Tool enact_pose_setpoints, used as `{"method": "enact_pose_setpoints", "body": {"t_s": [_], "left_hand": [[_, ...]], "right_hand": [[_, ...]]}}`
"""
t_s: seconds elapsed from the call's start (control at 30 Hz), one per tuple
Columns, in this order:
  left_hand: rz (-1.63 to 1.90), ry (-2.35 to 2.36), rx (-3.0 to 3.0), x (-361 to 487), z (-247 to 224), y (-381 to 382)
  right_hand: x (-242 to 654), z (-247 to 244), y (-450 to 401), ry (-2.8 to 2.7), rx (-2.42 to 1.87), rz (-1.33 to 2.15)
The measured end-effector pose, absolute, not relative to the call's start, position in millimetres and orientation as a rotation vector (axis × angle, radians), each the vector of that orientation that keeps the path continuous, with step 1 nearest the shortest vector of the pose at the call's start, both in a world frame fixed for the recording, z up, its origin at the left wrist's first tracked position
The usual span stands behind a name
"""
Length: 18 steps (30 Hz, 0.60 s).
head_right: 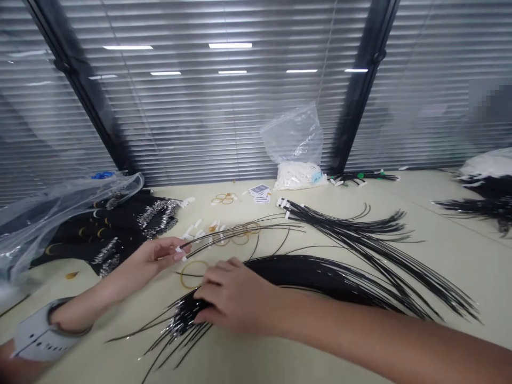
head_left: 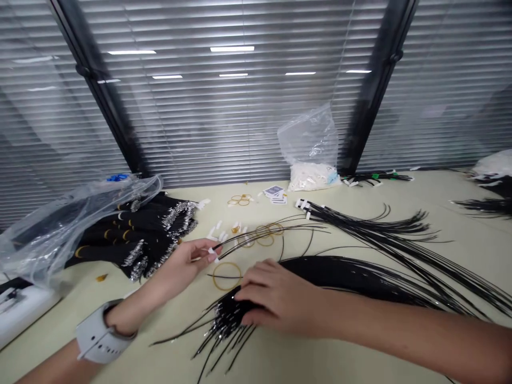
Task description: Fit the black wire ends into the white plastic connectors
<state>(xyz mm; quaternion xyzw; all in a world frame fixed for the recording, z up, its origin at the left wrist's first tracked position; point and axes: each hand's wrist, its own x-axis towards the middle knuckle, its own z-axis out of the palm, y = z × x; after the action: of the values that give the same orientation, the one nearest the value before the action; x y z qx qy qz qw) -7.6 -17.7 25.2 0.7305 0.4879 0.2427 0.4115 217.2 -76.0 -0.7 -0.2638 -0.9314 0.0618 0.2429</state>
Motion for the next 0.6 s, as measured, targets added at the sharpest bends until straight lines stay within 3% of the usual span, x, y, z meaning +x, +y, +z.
{"method": "enact_pose_setpoints", "body": {"t_s": [0.13, 0.6], "left_hand": [[0.636, 1.146, 1.761, -4.0, 13.7, -15.0], [0.814, 1.048, 1.577, -2.1, 1.6, -25.6]], "right_hand": [[194.5, -12.1, -70.1, -2.655, -0.671, 0.045], [194.9, -19.9, -65.3, -2.259, -0.654, -0.046]]}}
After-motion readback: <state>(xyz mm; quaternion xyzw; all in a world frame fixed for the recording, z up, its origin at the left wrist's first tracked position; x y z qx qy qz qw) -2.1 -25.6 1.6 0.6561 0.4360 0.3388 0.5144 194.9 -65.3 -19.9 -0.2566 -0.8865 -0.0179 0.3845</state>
